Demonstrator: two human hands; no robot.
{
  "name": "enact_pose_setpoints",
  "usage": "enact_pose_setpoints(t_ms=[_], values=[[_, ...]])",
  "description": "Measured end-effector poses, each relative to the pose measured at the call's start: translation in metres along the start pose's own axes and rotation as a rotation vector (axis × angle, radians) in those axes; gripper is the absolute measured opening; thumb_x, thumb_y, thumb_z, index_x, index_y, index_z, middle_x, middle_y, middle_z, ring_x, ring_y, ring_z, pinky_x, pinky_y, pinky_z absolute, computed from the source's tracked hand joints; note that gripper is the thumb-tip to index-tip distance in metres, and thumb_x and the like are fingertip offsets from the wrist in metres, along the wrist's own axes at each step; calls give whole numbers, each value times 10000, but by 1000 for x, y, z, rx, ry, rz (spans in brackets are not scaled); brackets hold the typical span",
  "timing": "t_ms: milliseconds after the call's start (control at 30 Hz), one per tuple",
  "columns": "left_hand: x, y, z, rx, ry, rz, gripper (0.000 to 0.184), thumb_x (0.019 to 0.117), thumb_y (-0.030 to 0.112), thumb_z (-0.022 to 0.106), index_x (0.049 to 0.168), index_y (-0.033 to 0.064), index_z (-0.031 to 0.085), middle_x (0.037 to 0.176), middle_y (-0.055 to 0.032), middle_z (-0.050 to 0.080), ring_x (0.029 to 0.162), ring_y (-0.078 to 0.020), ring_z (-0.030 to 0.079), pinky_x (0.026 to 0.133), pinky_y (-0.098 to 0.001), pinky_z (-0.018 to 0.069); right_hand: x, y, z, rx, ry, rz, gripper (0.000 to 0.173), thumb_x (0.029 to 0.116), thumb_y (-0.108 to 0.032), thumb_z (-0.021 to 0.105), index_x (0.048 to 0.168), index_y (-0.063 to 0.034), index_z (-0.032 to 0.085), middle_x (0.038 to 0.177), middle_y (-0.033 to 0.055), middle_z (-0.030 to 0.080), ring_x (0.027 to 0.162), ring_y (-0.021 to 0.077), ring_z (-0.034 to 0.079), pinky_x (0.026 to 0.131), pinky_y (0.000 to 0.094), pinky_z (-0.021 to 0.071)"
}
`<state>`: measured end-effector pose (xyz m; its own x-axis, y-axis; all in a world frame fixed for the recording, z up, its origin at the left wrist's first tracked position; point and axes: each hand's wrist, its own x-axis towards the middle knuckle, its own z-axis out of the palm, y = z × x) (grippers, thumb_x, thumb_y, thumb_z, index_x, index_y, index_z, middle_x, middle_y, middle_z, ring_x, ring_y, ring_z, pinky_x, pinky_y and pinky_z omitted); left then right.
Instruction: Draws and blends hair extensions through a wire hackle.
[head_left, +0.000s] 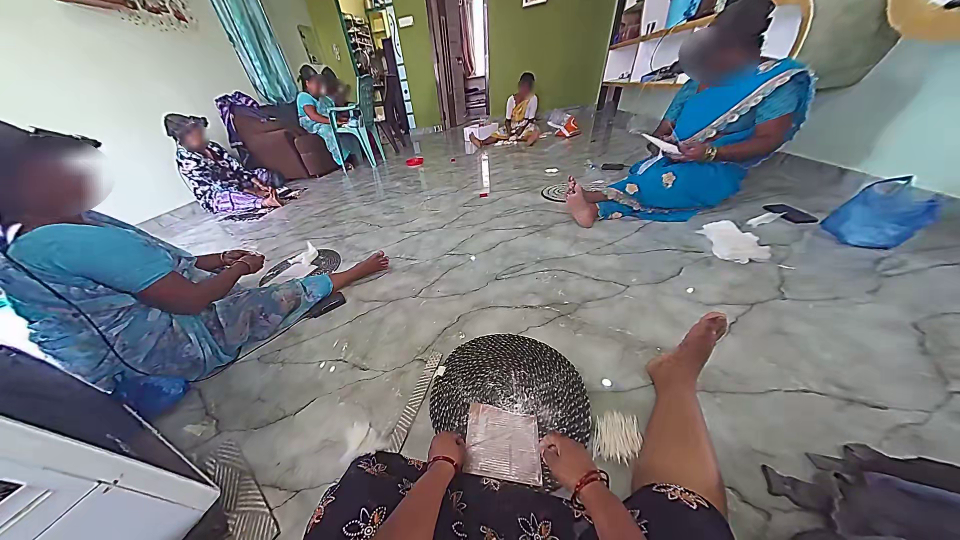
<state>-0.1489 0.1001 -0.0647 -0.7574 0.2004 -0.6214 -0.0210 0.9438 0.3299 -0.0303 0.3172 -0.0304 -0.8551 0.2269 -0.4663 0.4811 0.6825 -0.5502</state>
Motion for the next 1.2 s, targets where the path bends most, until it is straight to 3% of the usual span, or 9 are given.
enact_pose_setpoints(t_ms=[1200], values=[[4,-2,2,4,6,1,348,1084,227,507,1309,30,684,1416,-205,629,1382,-340,558,1170,-534,412,1,0,1,3,2,16,349,1088,-217,491,1327,-16,646,1278,225,683,1236,365,635,1083,544,446]])
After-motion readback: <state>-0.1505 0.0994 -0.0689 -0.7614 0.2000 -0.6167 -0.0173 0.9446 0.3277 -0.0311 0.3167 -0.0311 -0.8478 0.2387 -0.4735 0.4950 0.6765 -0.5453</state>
